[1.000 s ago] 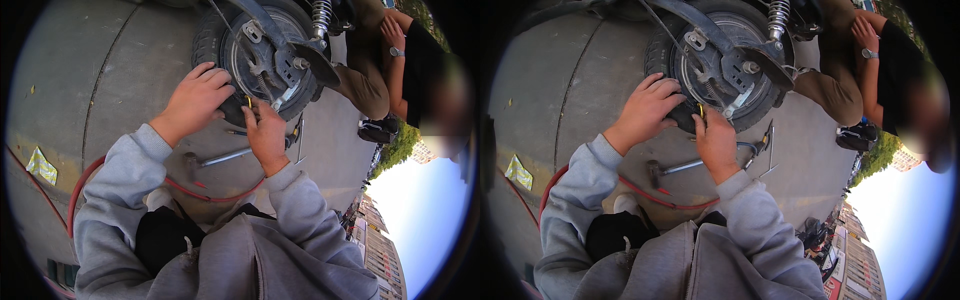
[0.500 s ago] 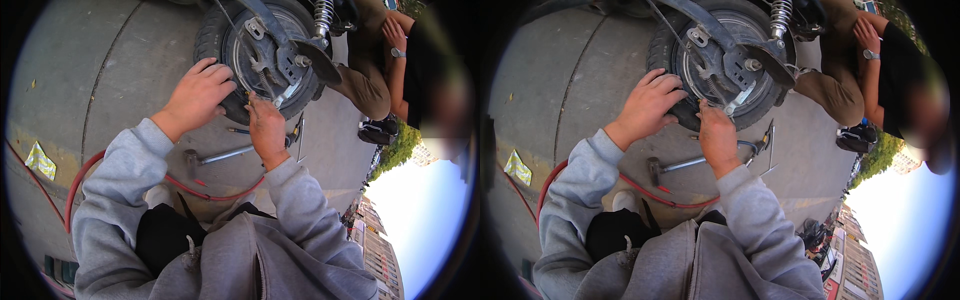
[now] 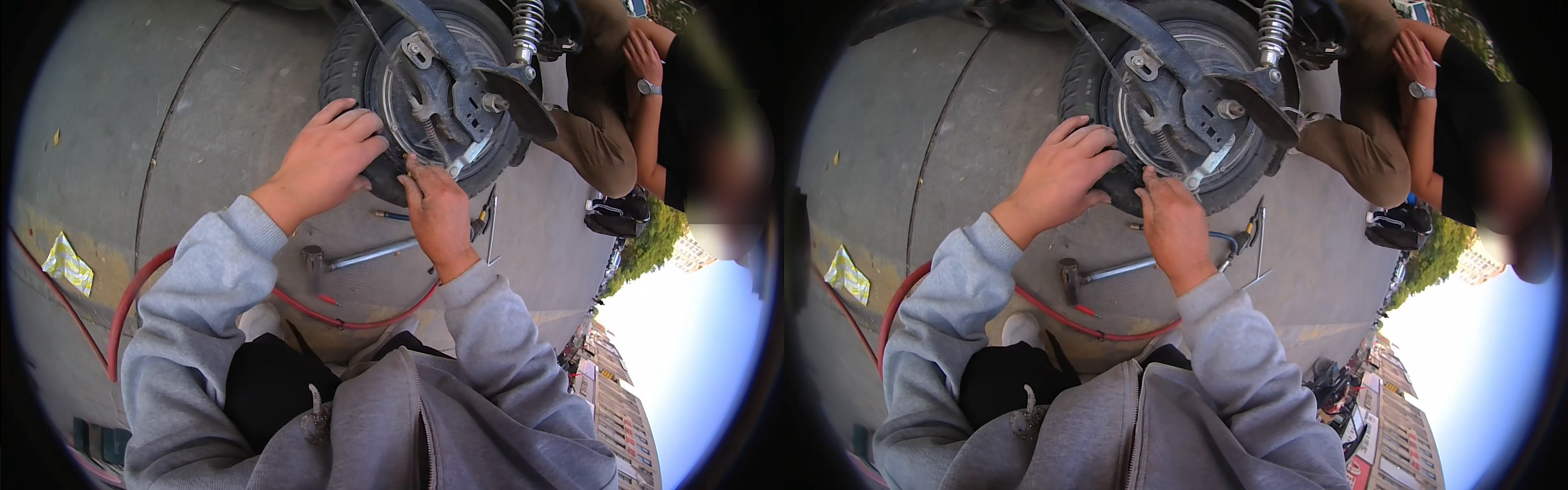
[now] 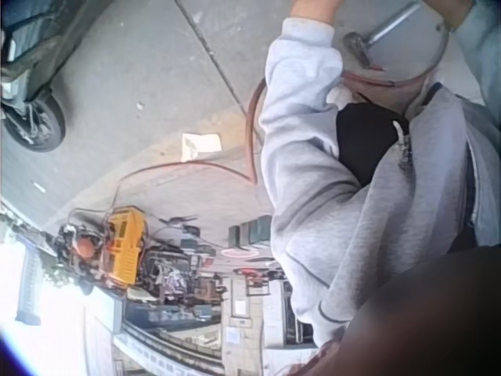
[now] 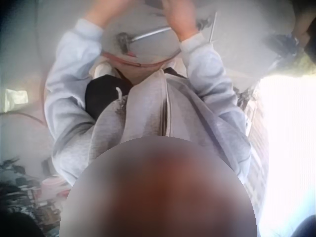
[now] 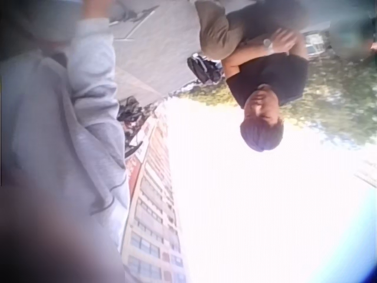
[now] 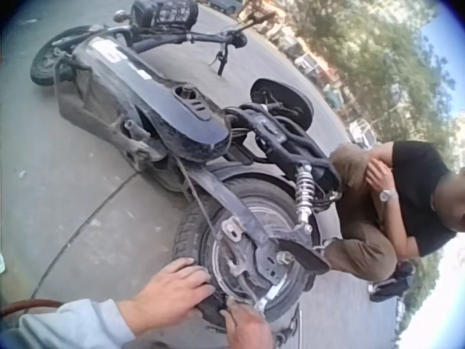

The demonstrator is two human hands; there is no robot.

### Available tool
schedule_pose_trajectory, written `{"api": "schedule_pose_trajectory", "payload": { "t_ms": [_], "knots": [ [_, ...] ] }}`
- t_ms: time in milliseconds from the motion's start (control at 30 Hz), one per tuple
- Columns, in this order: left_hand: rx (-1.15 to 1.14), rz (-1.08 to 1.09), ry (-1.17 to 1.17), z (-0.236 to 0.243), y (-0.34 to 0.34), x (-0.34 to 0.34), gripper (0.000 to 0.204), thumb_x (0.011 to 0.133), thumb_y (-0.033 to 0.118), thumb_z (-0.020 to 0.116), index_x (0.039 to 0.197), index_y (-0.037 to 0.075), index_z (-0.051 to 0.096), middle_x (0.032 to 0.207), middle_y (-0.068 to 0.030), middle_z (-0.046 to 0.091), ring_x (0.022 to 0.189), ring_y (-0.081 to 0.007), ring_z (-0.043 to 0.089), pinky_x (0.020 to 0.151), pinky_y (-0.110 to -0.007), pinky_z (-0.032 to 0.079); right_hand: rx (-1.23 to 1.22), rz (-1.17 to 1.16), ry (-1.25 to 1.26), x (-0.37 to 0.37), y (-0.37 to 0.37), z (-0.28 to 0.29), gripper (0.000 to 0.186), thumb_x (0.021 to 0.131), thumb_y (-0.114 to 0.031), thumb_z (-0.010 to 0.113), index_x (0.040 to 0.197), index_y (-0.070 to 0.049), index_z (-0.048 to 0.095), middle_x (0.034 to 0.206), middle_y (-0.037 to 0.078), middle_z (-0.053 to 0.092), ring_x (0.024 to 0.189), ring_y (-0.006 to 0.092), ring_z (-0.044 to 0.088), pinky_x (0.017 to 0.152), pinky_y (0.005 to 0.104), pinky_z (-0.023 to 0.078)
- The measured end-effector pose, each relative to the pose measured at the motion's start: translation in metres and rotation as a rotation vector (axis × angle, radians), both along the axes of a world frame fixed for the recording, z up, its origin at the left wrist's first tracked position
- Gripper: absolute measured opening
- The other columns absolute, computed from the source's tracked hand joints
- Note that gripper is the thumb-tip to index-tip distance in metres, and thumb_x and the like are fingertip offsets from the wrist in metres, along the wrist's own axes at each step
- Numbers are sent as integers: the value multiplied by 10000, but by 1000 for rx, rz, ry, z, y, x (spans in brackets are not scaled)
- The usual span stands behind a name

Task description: The person works on the rear wheel of an electric scooter, using pliers and a screwdriver to adjust components near the brake and tire. They briefly walk away to retrieve a plastic bottle, then return to continue adjusting the wheel area.

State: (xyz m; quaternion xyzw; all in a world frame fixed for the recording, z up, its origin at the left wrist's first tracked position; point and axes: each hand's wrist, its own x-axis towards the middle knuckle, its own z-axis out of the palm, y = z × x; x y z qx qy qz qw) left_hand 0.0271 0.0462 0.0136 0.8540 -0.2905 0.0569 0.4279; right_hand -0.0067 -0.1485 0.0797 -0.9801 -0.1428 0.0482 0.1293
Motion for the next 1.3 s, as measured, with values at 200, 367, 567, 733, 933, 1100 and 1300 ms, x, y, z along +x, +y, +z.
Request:
{"api": "schedule_pose_trajectory", "payload": {
  "t_ms": [200, 367, 567, 733, 933, 1100, 1300],
  "knots": [
    [3, -7, 7, 4, 2, 2, 564, 584, 171, 850, 1105, 93, 649, 1158, -68, 591, 1197, -250, 536, 1122, -447, 341, 25, -3, 11, -1, -5, 25, 385, 870, -178, 693, 1227, -44, 636, 949, 142, 657, 854, 329, 644, 734, 402, 524],
    [92, -2, 9, 9, -2, -2, 588, 615, 166, 835, 1169, 109, 648, 1215, -76, 591, 1267, -256, 504, 1136, -459, 327, 125, -276, -8, -11, -70, 57, 373, 898, -170, 674, 1243, -39, 623, 941, 139, 685, 817, 291, 672, 731, 365, 528],
    [542, -39, -177, 30, 4, -3, 507, 765, 146, 736, 1260, 178, 632, 1343, -72, 555, 1346, -312, 433, 1144, -538, 285, 168, -697, 219, 10, -155, 25, 623, 939, -358, 653, 1327, 100, 489, 1023, 189, 670, 890, 214, 666, 766, 333, 528],
    [541, 123, 35, 61, -7, -16, 454, 819, 289, 738, 1245, 167, 638, 1276, -85, 594, 1278, -326, 481, 1117, -563, 282, 1239, -832, 584, 24, -159, -39, 634, 941, -419, 641, 1210, 139, 507, 1188, 235, 617, 1086, 340, 613, 915, 394, 496],
    [580, 367, 29, 64, -82, -34, 428, 795, 361, 763, 1138, 124, 667, 979, -36, 689, 1008, -258, 618, 1068, -557, 317, 1136, -707, 432, 33, -165, -66, 781, 885, -441, 699, 1190, 223, 421, 1212, 330, 565, 1107, 369, 602, 937, 395, 482],
    [580, 746, 120, 35, -127, -43, 442, 783, 366, 756, 1135, 115, 666, 1032, -27, 696, 1043, -253, 623, 1073, -576, 298, 1027, -767, 391, 29, -165, -61, 846, 857, -481, 698, 1173, 237, 381, 1192, 393, 547, 1120, 434, 599, 962, 408, 473],
    [677, 698, 68, 25, -129, -54, 425, 835, 352, 705, 1190, 123, 653, 1117, -39, 694, 1112, -255, 611, 1129, -606, 209, 996, -669, 423, 30, -174, -51, 898, 851, -539, 666, 1196, 236, 371, 1183, 389, 558, 1098, 438, 614, 950, 418, 488]
  ]
}}
